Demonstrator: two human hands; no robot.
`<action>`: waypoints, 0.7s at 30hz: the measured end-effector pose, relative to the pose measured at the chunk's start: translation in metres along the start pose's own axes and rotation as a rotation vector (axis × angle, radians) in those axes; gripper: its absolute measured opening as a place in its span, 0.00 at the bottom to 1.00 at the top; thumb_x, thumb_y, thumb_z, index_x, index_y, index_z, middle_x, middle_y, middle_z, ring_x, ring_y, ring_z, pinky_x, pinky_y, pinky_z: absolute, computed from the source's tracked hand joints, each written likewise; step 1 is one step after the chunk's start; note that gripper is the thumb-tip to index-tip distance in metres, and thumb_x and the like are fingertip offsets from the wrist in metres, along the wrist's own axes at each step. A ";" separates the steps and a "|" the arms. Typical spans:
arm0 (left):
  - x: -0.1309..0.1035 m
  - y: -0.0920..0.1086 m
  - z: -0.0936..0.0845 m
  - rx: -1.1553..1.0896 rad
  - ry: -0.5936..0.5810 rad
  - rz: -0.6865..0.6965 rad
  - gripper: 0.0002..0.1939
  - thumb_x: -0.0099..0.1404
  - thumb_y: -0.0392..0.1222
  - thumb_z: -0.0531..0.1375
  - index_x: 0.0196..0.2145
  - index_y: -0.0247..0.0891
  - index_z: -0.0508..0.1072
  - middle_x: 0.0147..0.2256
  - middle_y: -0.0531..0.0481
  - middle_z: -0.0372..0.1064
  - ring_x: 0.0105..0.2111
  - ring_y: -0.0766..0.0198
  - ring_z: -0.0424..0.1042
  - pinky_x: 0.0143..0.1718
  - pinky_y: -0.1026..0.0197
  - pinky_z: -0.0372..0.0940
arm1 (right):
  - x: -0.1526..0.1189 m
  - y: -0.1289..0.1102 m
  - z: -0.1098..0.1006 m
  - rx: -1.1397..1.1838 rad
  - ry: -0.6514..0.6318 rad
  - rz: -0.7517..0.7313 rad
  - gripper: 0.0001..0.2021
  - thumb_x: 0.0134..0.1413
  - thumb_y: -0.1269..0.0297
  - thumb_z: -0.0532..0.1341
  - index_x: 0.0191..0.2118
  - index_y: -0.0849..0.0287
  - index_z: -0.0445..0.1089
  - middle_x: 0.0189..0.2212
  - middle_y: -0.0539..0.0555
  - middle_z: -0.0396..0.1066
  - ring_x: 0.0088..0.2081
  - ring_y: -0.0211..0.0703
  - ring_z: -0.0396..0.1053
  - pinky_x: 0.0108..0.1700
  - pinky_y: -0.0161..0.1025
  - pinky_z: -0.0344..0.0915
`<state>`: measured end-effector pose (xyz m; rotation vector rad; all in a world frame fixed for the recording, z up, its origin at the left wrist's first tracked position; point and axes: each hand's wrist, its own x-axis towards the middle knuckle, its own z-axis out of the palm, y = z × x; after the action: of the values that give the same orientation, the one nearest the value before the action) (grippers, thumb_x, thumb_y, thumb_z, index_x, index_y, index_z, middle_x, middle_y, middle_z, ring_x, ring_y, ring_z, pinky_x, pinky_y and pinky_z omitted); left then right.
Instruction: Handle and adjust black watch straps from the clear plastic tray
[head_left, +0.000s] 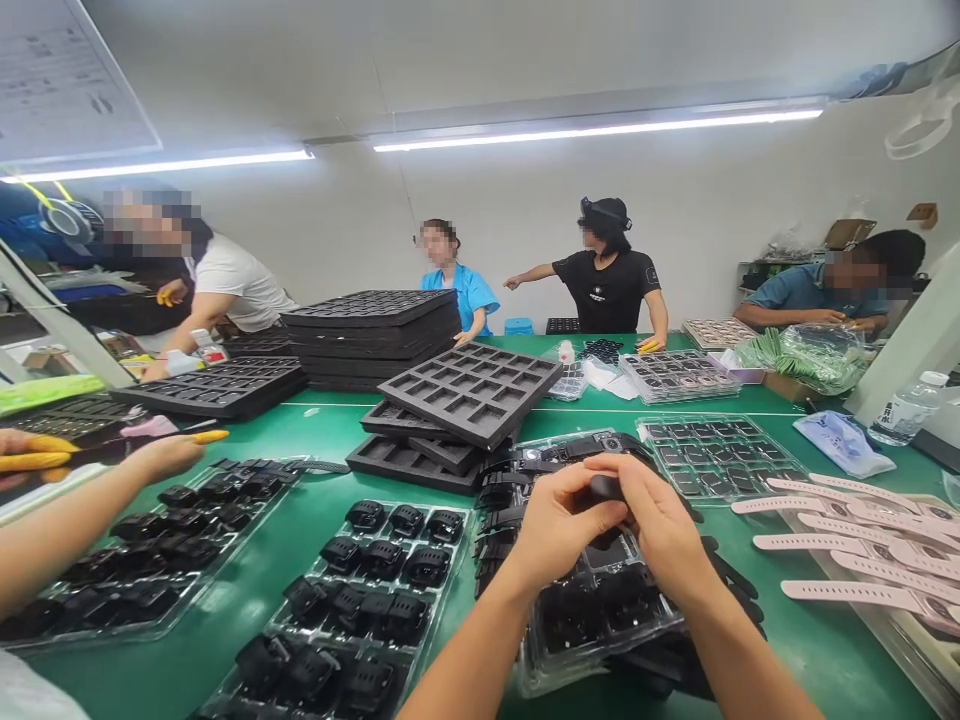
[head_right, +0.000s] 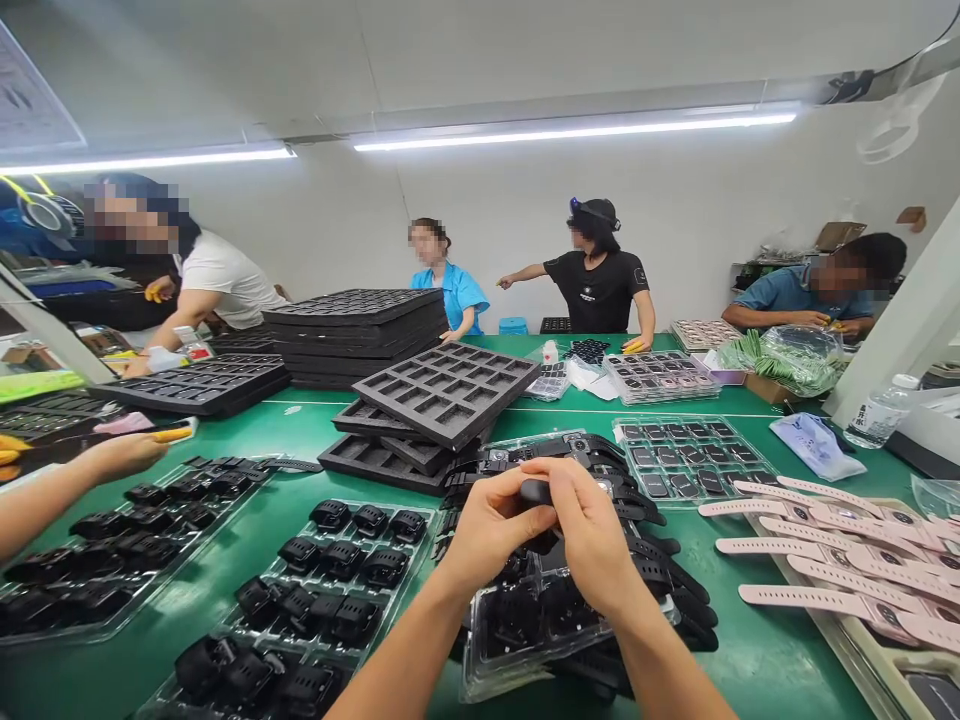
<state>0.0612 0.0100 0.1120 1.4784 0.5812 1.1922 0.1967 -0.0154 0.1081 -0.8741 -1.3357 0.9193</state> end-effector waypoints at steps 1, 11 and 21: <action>0.000 0.000 -0.002 -0.029 -0.026 -0.003 0.15 0.57 0.49 0.72 0.36 0.35 0.83 0.34 0.46 0.77 0.34 0.59 0.73 0.38 0.58 0.69 | 0.001 -0.004 -0.004 -0.050 -0.050 -0.003 0.17 0.68 0.47 0.56 0.43 0.51 0.77 0.41 0.54 0.71 0.46 0.49 0.68 0.52 0.44 0.63; -0.001 -0.003 0.001 -0.142 -0.124 -0.129 0.21 0.55 0.55 0.72 0.39 0.35 0.83 0.31 0.48 0.74 0.31 0.64 0.67 0.37 0.62 0.64 | 0.000 -0.023 -0.021 -0.049 -0.005 0.021 0.12 0.62 0.52 0.64 0.34 0.53 0.73 0.32 0.49 0.65 0.34 0.41 0.63 0.36 0.36 0.63; -0.002 -0.019 0.011 -0.140 -0.294 -0.324 0.25 0.56 0.61 0.70 0.37 0.33 0.82 0.27 0.50 0.71 0.27 0.68 0.64 0.30 0.66 0.60 | 0.004 -0.019 -0.020 0.289 0.341 0.156 0.18 0.57 0.45 0.68 0.40 0.53 0.67 0.30 0.46 0.68 0.22 0.32 0.59 0.17 0.27 0.54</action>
<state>0.0750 0.0088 0.0947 1.3479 0.5009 0.7331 0.2174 -0.0194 0.1256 -0.8717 -0.8278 1.0029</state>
